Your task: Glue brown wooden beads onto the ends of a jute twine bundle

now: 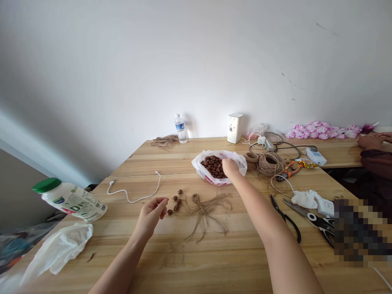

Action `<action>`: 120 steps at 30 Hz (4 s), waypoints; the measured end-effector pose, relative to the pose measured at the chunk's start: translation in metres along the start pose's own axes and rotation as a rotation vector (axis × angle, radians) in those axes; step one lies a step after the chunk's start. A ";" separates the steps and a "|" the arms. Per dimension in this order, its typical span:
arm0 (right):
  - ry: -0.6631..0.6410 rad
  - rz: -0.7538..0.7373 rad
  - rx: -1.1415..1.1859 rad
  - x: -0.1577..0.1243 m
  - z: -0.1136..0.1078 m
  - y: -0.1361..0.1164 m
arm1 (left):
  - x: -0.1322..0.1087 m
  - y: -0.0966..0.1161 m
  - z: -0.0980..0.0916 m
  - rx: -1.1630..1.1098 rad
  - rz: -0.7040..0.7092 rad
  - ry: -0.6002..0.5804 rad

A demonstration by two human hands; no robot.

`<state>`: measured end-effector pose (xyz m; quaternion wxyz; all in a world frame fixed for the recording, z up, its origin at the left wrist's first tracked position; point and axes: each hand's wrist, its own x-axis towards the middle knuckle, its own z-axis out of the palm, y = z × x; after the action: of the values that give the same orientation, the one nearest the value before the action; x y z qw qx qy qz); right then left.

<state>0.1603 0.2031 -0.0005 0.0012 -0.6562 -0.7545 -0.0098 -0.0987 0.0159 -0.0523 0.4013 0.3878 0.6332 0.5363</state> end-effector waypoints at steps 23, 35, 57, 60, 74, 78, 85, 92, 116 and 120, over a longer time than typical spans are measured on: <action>-0.296 -0.368 0.474 -0.171 0.040 0.072 | -0.027 0.004 0.022 -0.084 0.066 -0.303; -0.271 -0.386 0.441 -0.173 0.037 0.071 | -0.033 -0.001 0.027 -0.087 0.023 -0.414; -0.226 -0.578 0.331 -0.195 0.016 0.032 | -0.046 0.009 0.028 -0.176 -0.148 -0.668; -0.147 -0.707 0.573 -0.202 0.002 0.011 | -0.060 0.008 0.032 -0.268 -0.328 -0.897; -0.214 -0.906 0.763 -0.203 0.003 -0.038 | -0.073 -0.011 0.050 -0.473 -0.401 -0.989; -0.271 -0.860 0.756 -0.202 0.000 -0.038 | -0.075 -0.007 0.051 -0.438 -0.424 -0.980; -0.244 -0.846 0.754 -0.204 0.001 -0.039 | -0.077 0.001 0.050 -0.350 -0.383 -0.909; -0.209 -0.865 0.767 -0.205 0.001 -0.042 | -0.074 -0.005 0.049 -0.334 -0.339 -0.921; -0.100 -0.353 2.015 -0.160 -0.022 -0.008 | -0.066 -0.003 0.049 -0.736 -0.383 -0.703; -0.274 -0.430 2.254 -0.162 -0.025 -0.057 | -0.066 -0.009 0.051 -0.721 -0.370 -0.717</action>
<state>0.1260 0.0343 0.0216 0.5028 -0.1362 -0.4249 0.7403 -0.0272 -0.0274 -0.0604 0.7877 0.2662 0.2901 0.4737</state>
